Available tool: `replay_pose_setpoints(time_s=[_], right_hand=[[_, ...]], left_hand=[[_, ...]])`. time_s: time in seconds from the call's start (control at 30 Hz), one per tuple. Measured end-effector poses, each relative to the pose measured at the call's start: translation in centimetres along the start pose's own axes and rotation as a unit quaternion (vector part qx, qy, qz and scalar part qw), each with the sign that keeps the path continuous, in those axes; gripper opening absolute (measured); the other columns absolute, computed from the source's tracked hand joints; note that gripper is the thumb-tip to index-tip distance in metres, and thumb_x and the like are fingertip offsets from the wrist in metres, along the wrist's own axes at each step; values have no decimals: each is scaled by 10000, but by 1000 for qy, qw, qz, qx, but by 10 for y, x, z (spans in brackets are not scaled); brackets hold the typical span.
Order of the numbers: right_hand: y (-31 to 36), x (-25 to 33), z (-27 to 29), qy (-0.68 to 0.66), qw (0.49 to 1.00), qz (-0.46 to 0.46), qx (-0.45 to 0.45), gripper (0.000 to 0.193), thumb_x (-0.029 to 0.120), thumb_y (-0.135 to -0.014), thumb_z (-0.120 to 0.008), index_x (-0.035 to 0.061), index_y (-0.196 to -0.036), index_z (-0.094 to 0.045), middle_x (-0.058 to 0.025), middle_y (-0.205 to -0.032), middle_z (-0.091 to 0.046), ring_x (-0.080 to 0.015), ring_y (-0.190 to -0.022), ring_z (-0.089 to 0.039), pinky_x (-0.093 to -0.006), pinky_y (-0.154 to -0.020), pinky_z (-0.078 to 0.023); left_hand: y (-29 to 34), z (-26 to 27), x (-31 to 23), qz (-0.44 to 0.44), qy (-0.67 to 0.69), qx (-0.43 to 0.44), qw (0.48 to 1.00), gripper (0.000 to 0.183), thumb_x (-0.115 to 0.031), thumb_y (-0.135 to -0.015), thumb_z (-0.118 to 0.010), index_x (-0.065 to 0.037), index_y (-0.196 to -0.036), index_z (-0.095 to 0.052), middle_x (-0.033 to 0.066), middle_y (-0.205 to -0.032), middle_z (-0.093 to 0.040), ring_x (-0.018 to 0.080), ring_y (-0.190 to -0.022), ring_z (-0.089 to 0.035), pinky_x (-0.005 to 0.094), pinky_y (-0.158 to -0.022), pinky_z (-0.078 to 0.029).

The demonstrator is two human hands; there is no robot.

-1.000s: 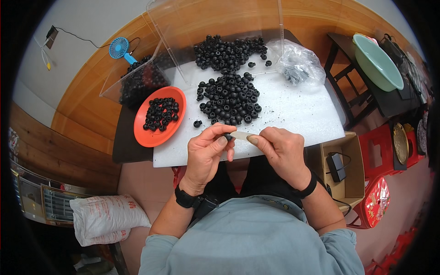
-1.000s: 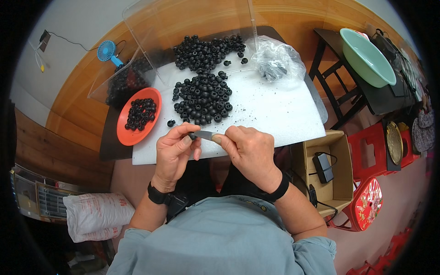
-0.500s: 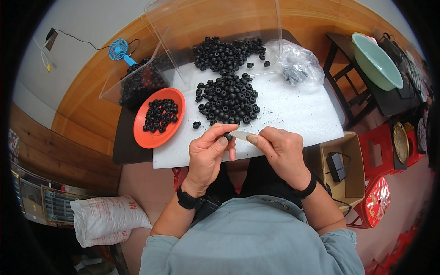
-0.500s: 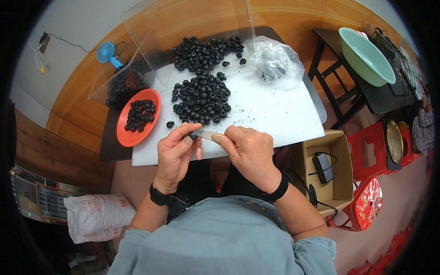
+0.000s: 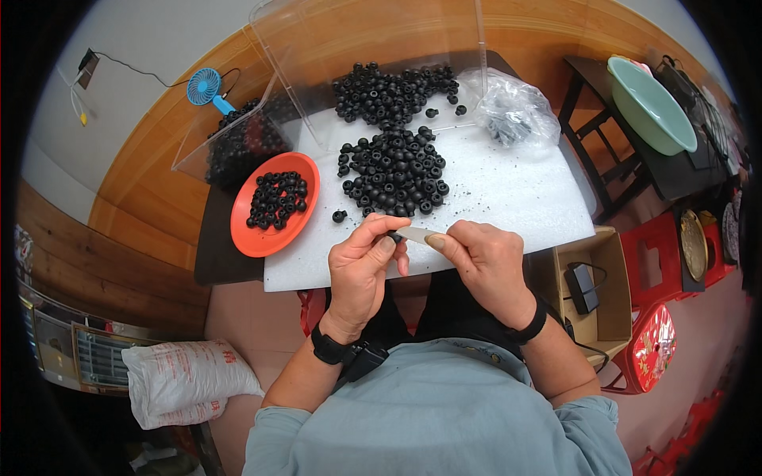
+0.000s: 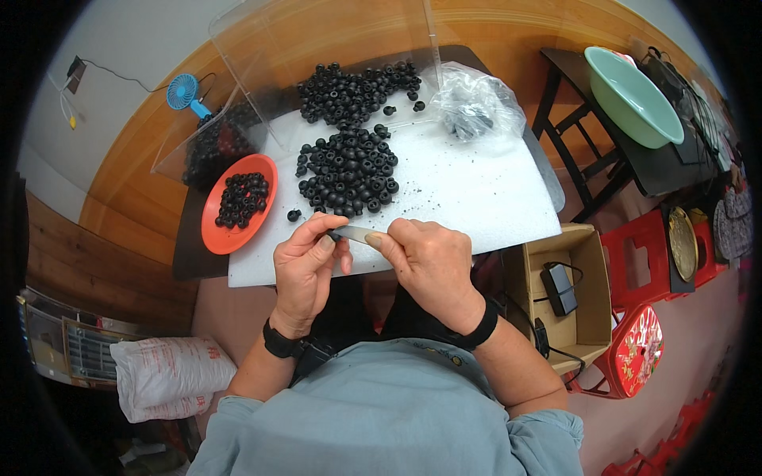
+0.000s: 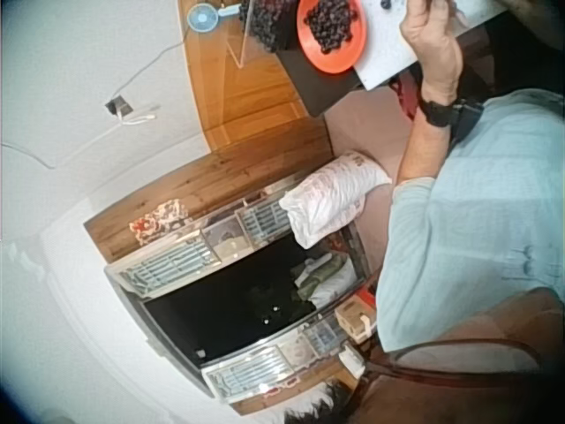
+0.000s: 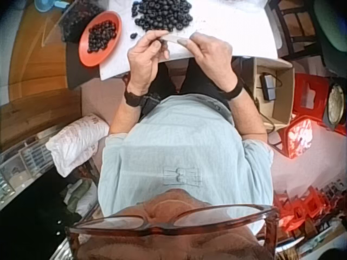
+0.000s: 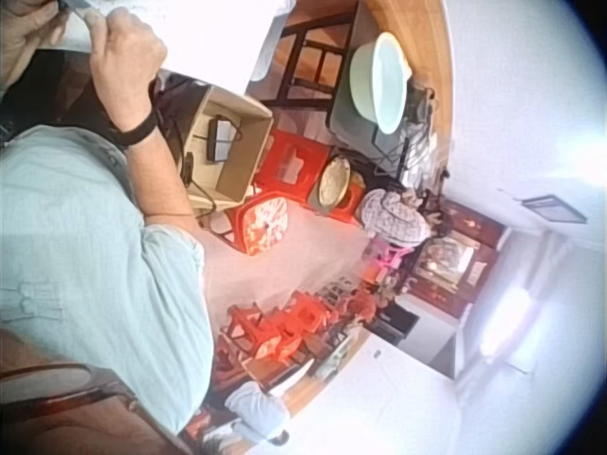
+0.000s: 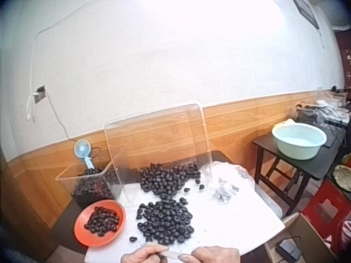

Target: Peeling or trimming small black seeds or fruit using a small knife.

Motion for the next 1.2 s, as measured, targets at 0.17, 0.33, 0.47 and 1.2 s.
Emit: replay_pose_setpoints(time_s=[0.17, 0.33, 0.47, 1.2], right_hand=[[3, 3, -2, 41, 998, 40, -10, 386, 347, -972, -713, 86, -702, -629, -91, -608, -605, -270, -553, -632, -395, -497, -442], [4, -10, 3, -98, 994, -42, -6, 344, 303, -965, -733, 61, -732, -657, -104, -594, -566, -259, -526, -575, -387, -503, -419], [8, -14, 5, -146, 987, -65, -16, 289, 240, -960, -742, 38, -763, -677, -103, -589, -543, -243, -523, -532, -370, -516, -402], [14, -10, 6, -100, 993, 30, -51, 259, 220, -923, -779, 56, -756, -667, -76, -625, -563, -246, -568, -542, -374, -531, -408]], left_hand=[[-1, 1, 0, -4, -1, 4, 1000, 260, -14, -1040, -563, 93, -1258, -658, 107, -1131, -594, 193, -830, -612, 298, -705, -532], [2, -6, -10, 13, -12, -19, 1000, 228, 36, -1022, -548, 74, -1198, -687, 79, -1057, -592, 153, -811, -616, 265, -700, -521], [1, 17, -47, -87, -224, -55, 969, 257, 53, -975, -575, 37, -1194, -709, 63, -1038, -608, 120, -761, -601, 253, -675, -501], [-18, 28, -56, -176, -713, 101, 671, 165, 15, -825, -728, -16, -986, -714, 97, -913, -614, 289, -886, -580, 402, -753, -495]])
Point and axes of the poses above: each hand's wrist, its own y-axis away from the middle knuckle, its own z-axis out of the back of the hand, x = y × z, the point moved 6 cm from there along -y, towards the middle knuckle
